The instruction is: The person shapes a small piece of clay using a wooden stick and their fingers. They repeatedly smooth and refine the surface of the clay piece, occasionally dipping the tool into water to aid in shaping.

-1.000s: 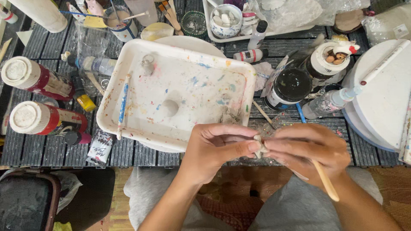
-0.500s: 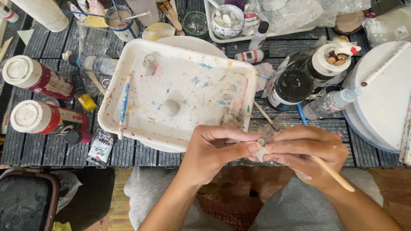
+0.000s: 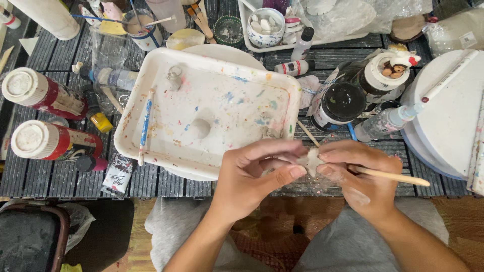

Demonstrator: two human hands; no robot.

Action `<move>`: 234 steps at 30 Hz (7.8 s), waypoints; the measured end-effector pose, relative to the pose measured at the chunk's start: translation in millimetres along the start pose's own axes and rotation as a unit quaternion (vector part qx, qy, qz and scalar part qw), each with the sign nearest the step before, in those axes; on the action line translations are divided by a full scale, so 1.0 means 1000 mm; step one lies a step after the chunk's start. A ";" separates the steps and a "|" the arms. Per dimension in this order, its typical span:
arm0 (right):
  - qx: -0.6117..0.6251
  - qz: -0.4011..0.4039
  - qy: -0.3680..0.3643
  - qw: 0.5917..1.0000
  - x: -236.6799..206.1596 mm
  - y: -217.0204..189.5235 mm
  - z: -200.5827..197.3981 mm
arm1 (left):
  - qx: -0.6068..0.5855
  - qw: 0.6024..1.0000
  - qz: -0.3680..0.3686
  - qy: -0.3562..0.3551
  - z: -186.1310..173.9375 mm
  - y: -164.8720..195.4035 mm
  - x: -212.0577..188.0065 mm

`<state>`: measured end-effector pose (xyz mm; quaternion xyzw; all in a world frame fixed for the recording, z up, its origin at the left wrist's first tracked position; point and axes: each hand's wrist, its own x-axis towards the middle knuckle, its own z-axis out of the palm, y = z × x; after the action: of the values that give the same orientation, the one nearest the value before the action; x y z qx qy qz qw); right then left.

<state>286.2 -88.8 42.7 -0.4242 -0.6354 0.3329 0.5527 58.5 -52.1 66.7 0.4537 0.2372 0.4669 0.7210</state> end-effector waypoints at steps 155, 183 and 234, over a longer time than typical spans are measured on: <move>0.052 0.149 -0.057 0.986 0.013 0.002 -0.001 | 0.010 0.999 0.021 0.034 -0.005 -0.019 0.004; 0.354 0.346 0.018 0.868 0.004 0.012 0.008 | 0.250 0.961 0.116 0.039 -0.001 -0.001 0.003; -0.157 -0.223 -0.058 0.960 0.009 -0.024 0.001 | -0.213 0.961 -0.150 -0.088 -0.017 -0.015 0.003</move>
<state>280.4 -90.7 67.8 -0.3331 -0.7892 0.1216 0.5015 53.8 -44.6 46.2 0.2880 0.1329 0.3508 0.8811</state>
